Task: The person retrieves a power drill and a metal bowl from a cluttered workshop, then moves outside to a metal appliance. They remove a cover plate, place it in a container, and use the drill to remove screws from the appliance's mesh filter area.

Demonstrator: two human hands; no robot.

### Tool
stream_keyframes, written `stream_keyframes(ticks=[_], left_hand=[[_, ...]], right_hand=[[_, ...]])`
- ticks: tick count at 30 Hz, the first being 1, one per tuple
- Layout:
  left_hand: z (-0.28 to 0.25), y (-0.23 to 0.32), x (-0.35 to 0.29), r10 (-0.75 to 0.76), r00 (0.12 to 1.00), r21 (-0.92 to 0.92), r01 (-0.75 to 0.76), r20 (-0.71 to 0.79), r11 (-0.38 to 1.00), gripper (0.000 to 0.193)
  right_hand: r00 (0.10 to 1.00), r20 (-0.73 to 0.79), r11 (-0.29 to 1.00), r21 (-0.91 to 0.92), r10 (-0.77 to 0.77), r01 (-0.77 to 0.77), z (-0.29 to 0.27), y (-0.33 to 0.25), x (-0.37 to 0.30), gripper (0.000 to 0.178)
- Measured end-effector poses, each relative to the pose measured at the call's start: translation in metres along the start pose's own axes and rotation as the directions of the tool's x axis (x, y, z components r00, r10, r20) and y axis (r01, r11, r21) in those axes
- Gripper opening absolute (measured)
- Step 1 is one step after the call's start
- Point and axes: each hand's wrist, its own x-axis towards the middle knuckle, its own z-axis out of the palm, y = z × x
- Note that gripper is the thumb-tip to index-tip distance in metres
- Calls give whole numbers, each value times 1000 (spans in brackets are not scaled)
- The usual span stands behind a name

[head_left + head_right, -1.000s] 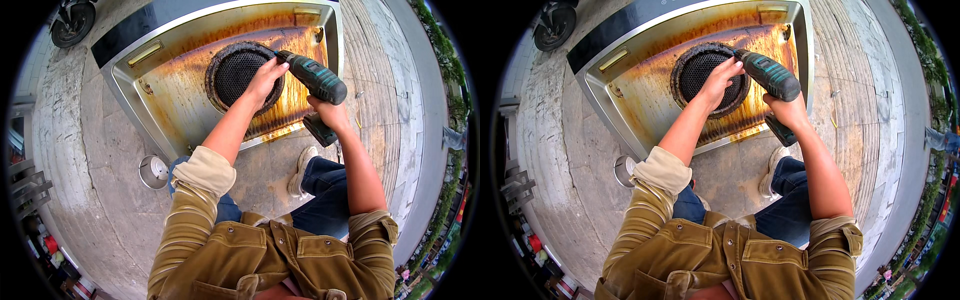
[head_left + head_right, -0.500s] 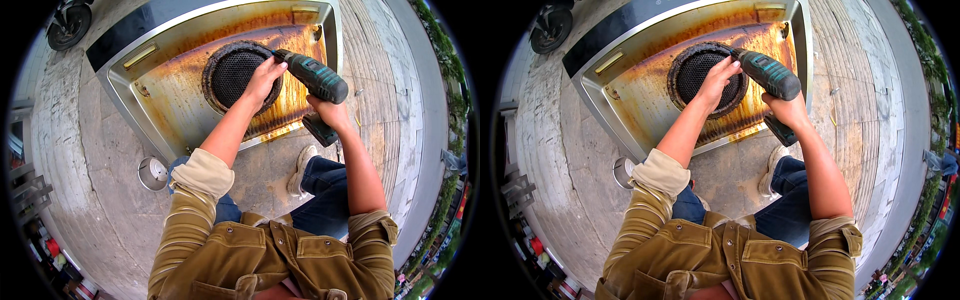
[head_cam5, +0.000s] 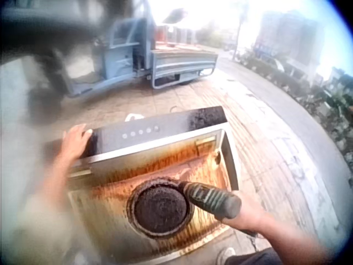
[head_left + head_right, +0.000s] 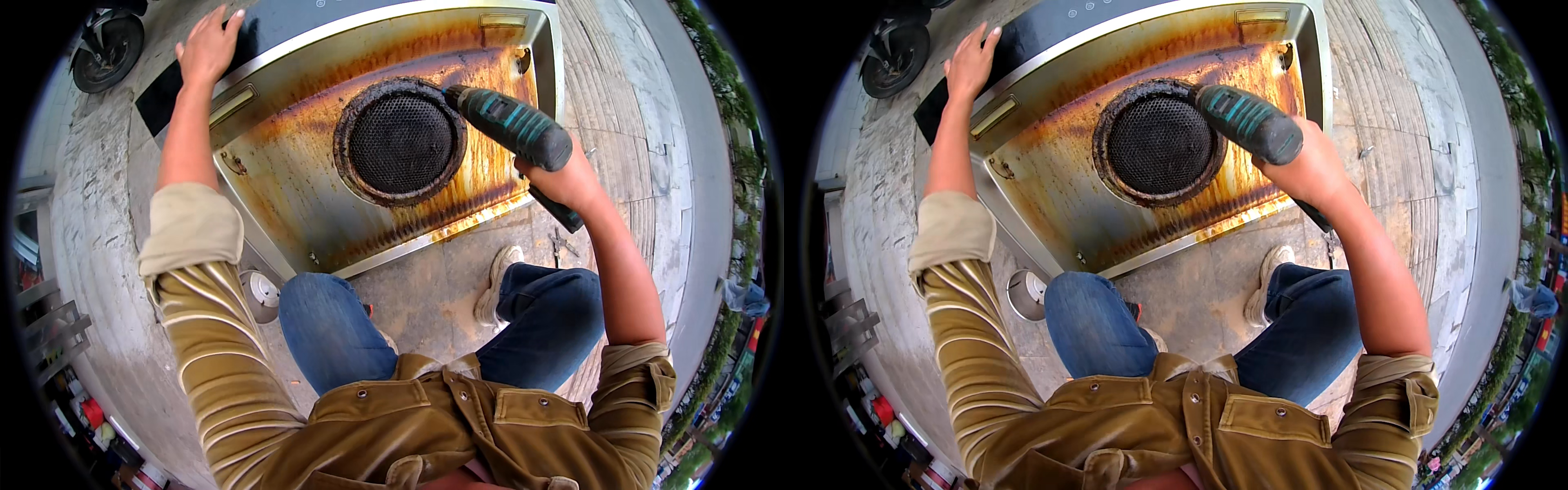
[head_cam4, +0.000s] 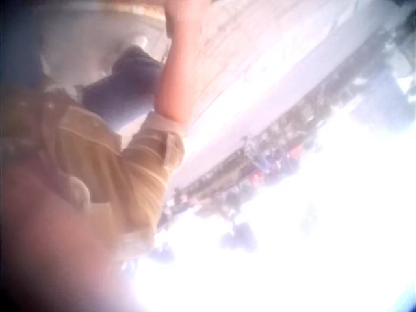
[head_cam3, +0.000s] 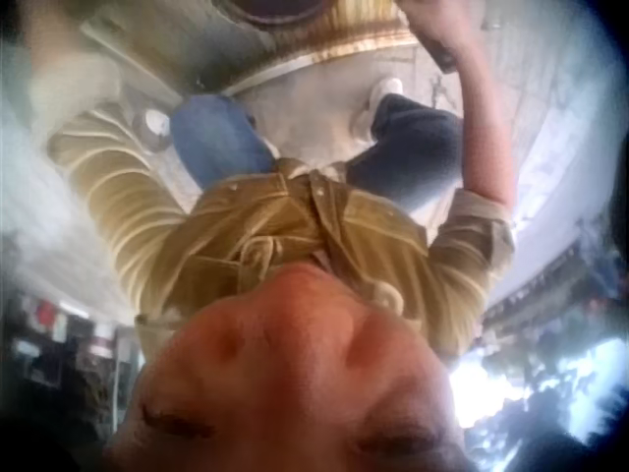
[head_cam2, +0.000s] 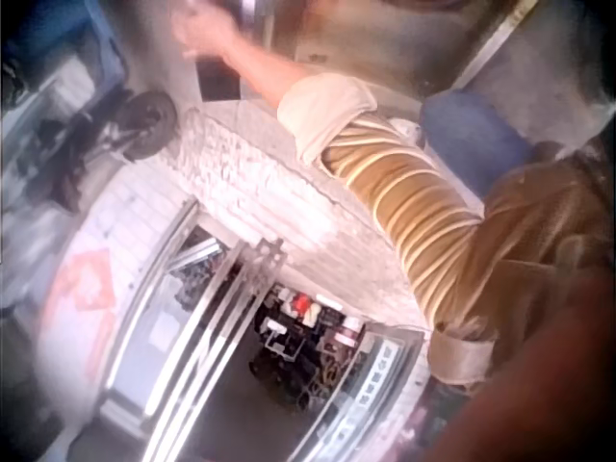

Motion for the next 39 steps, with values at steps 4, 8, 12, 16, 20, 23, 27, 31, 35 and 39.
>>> stream_keyframes(ticks=[4, 8, 12, 16, 20, 23, 27, 31, 35, 39], left_hand=[[10, 4, 14, -122, 955, 0, 127, 270, 992, 65], [11, 8, 19, -153, 933, -65, 183, 326, 981, 70], [6, 11, 21, -258, 898, -48, 293, 357, 955, 74], [6, 8, 23, -255, 884, -27, 288, 393, 957, 73], [8, 11, 18, -235, 914, -51, 266, 332, 963, 72], [10, 9, 16, -188, 941, -82, 219, 281, 972, 69], [12, 4, 10, -147, 960, -99, 174, 237, 980, 64], [14, 4, 11, -136, 963, -92, 161, 233, 983, 62], [11, 6, 11, -147, 959, -77, 170, 244, 982, 61], [16, 4, 10, -127, 967, -60, 143, 219, 988, 61]], right_hand=[[998, 49, 998, -45, 47, -45, -3, -2, 1, 21], [998, -57, 999, 29, 28, -26, -1, -7, 0, 20], [997, -83, 1000, -24, 2, -4, 3, -11, -4, 21], [997, -81, 998, -61, -3, -2, 12, -4, -11, 21], [998, -68, 1000, 14, -19, 20, 15, 2, -17, 20], [996, -87, 994, 109, 18, -8, 23, 14, -24, 18], [992, -96, 984, 163, 86, -70, 35, 19, -34, 16], [993, -112, 994, 109, 29, -17, 49, 28, -42, 16], [991, -134, 997, 83, 5, 6, 62, 38, -46, 16], [991, -134, 989, 148, 7, 13, 63, 48, -47, 18]])
